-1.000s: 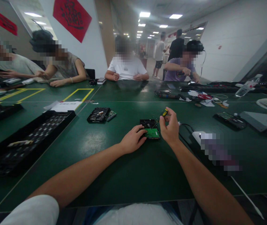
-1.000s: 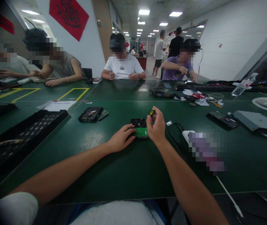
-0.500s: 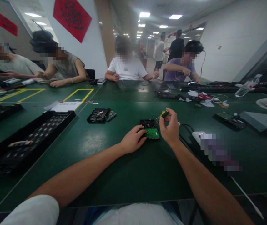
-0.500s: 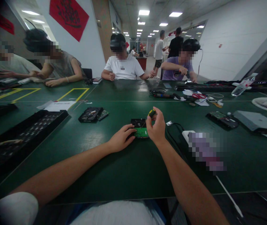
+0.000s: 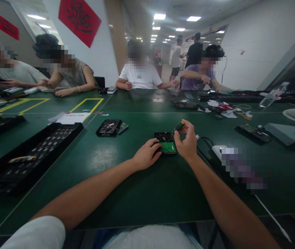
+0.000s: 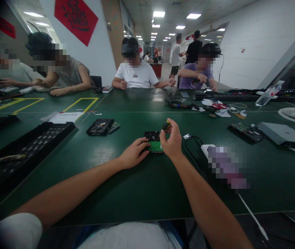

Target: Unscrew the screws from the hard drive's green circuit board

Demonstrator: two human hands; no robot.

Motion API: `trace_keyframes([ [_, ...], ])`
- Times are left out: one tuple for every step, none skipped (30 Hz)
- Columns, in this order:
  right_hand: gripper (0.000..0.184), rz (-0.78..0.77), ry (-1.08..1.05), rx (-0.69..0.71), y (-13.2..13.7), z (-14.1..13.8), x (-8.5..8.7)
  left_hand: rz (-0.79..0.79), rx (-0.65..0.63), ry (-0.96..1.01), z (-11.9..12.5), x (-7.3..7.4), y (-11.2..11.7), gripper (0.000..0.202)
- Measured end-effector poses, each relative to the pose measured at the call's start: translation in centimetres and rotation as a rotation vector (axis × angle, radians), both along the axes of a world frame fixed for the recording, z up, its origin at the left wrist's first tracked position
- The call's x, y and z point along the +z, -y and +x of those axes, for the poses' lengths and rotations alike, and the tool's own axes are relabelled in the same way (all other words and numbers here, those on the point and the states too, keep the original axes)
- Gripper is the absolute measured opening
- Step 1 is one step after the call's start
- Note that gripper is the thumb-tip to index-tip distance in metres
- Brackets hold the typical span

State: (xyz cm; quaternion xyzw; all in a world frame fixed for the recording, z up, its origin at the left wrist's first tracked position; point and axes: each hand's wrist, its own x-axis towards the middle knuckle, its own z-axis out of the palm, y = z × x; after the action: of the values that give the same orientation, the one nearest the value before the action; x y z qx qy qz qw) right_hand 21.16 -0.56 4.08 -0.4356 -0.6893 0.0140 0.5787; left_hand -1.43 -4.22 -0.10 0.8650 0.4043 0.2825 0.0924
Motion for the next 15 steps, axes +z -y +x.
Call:
trace_keyframes([
  [0.056, -0.002, 0.001, 0.006, 0.00, -0.03, -0.01, -0.001, 0.000, -0.002, 0.01, -0.03, -0.01, 0.037],
  [0.056, -0.002, 0.002, 0.010, -0.01, -0.06, -0.02, -0.001, -0.001, -0.004, 0.01, -0.05, -0.02, 0.037],
  [0.056, -0.003, 0.003, 0.013, -0.02, -0.08, -0.03, -0.001, -0.003, -0.005, 0.02, -0.05, -0.02, 0.037],
  [0.056, -0.003, 0.004, 0.014, -0.03, -0.09, -0.04, -0.002, -0.003, -0.004, 0.03, -0.04, -0.01, 0.037],
  [0.057, -0.002, 0.006, 0.014, -0.04, -0.08, -0.05, -0.001, 0.000, -0.003, 0.03, -0.01, 0.01, 0.036],
  [0.058, 0.000, 0.007, 0.014, -0.04, -0.07, -0.06, -0.001, 0.001, -0.002, 0.04, 0.03, 0.03, 0.036],
  [0.059, 0.004, 0.010, 0.018, -0.04, -0.05, -0.07, -0.002, 0.001, -0.003, 0.05, 0.09, 0.07, 0.036],
  [0.060, 0.008, 0.013, 0.023, -0.05, -0.03, -0.09, -0.002, 0.002, -0.003, 0.06, 0.15, 0.10, 0.036],
  [0.060, 0.011, 0.014, 0.030, -0.06, -0.02, -0.11, -0.001, 0.003, -0.004, 0.07, 0.20, 0.14, 0.036],
  [0.061, 0.012, 0.012, 0.040, -0.08, -0.01, -0.14, -0.002, 0.001, -0.005, 0.08, 0.24, 0.16, 0.036],
  [0.062, 0.010, 0.008, 0.052, -0.10, -0.01, -0.17, -0.002, -0.001, -0.006, 0.09, 0.25, 0.16, 0.036],
  [0.063, 0.006, 0.001, 0.063, -0.13, -0.01, -0.20, -0.003, -0.001, -0.005, 0.09, 0.24, 0.14, 0.036],
  [0.063, 0.002, -0.006, 0.071, -0.17, -0.02, -0.23, -0.002, -0.002, -0.003, 0.10, 0.20, 0.10, 0.036],
  [0.063, 0.000, -0.012, 0.073, -0.21, -0.02, -0.24, -0.002, -0.005, -0.002, 0.10, 0.13, 0.05, 0.036],
  [0.063, 0.000, -0.014, 0.068, -0.25, -0.02, -0.24, 0.000, -0.007, 0.000, 0.09, 0.05, -0.01, 0.036],
])
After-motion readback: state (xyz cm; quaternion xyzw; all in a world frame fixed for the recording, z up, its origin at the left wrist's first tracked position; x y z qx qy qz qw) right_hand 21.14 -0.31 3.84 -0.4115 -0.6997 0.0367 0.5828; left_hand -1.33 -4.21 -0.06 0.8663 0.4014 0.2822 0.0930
